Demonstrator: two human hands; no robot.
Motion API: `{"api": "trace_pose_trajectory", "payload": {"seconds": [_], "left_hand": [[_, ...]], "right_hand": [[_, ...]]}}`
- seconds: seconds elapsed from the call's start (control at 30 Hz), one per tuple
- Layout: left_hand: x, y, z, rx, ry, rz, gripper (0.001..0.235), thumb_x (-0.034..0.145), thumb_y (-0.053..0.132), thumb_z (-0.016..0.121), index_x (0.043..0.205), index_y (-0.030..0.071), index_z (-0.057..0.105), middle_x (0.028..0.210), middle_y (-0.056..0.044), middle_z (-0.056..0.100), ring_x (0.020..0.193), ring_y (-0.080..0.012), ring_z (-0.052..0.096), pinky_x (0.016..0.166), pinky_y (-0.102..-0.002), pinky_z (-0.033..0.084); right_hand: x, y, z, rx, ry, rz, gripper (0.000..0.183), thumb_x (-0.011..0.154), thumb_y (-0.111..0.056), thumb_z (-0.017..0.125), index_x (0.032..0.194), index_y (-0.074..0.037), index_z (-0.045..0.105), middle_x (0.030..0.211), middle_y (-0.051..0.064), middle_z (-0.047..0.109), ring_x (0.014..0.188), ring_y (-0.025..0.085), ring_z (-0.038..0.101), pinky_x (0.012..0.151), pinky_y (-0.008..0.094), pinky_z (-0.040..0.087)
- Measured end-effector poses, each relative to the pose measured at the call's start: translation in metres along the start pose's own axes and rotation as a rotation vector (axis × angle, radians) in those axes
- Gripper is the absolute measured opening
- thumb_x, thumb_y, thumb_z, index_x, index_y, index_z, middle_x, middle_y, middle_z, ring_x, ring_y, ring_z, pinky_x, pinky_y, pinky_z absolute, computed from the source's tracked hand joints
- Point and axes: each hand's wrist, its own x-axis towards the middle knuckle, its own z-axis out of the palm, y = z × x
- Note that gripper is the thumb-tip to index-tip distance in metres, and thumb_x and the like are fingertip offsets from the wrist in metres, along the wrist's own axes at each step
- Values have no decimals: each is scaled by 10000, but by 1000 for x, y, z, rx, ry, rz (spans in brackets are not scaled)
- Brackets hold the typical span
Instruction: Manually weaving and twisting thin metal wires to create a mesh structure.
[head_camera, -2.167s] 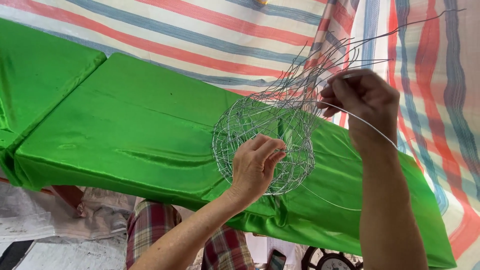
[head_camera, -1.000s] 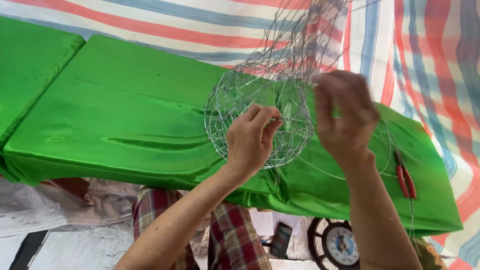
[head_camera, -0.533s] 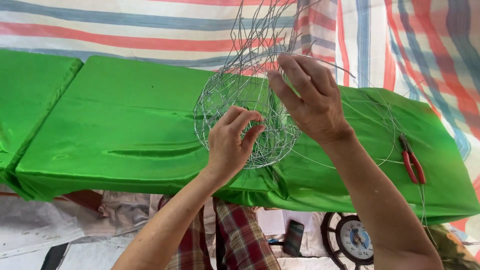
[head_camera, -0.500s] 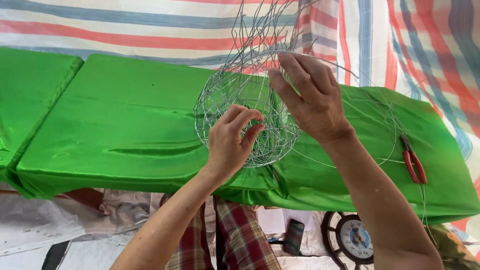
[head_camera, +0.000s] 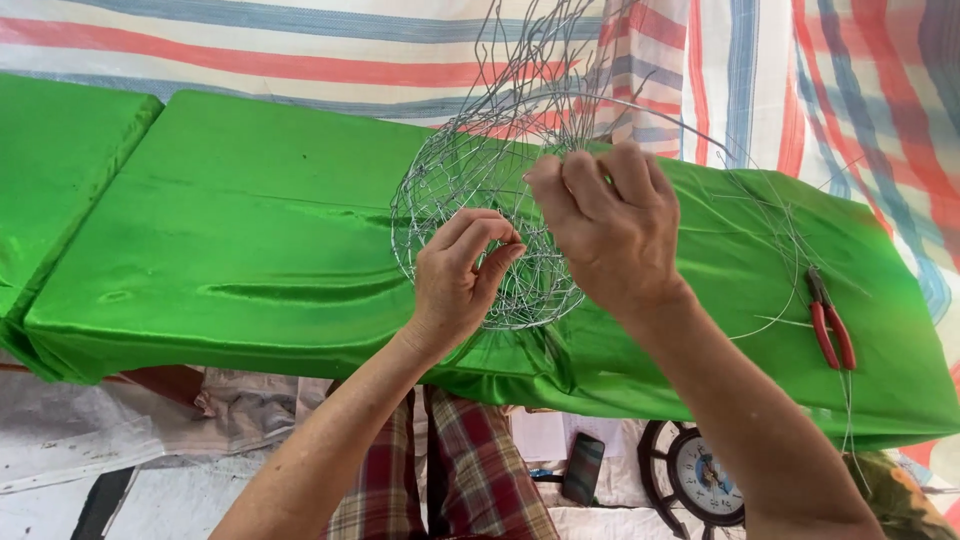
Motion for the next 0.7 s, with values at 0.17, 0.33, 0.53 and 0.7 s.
{"api": "trace_pose_trajectory", "payload": {"seconds": [0.17,0.33,0.53,0.7], "left_hand": [[1,8,-2,-25,20,2,115,914,66,738,959,78,633,1025,-12,663,644,-108,517,578,-269,432],[4,12,-5,-33,20,32,100,909,59,716,938,71,621,953,-6,645,681,-127,550,596,-275,442],[3,3,-4,-138,65,53,141,997,109,635,857,97,627,834,-29,646,838,-272,705,682,-354,552],[9,5,-8,-127,9,8,104,983,50,604,883,77,615,843,-68,626,724,-270,667,606,-367,528]], "right_hand": [[11,-9,-21,574,-189,357,103,929,18,811,931,-15,714,800,51,669,620,142,487,576,296,411],[17,-5,-23,799,-310,484,78,908,49,790,948,-4,749,862,51,487,572,105,364,469,282,299],[0,-18,1,1284,-294,644,83,1045,10,600,1024,-5,678,820,131,578,596,200,701,476,280,594],[-2,-24,16,1271,-154,623,106,1090,-17,564,1027,-15,650,912,138,605,717,206,711,564,304,633]]}}
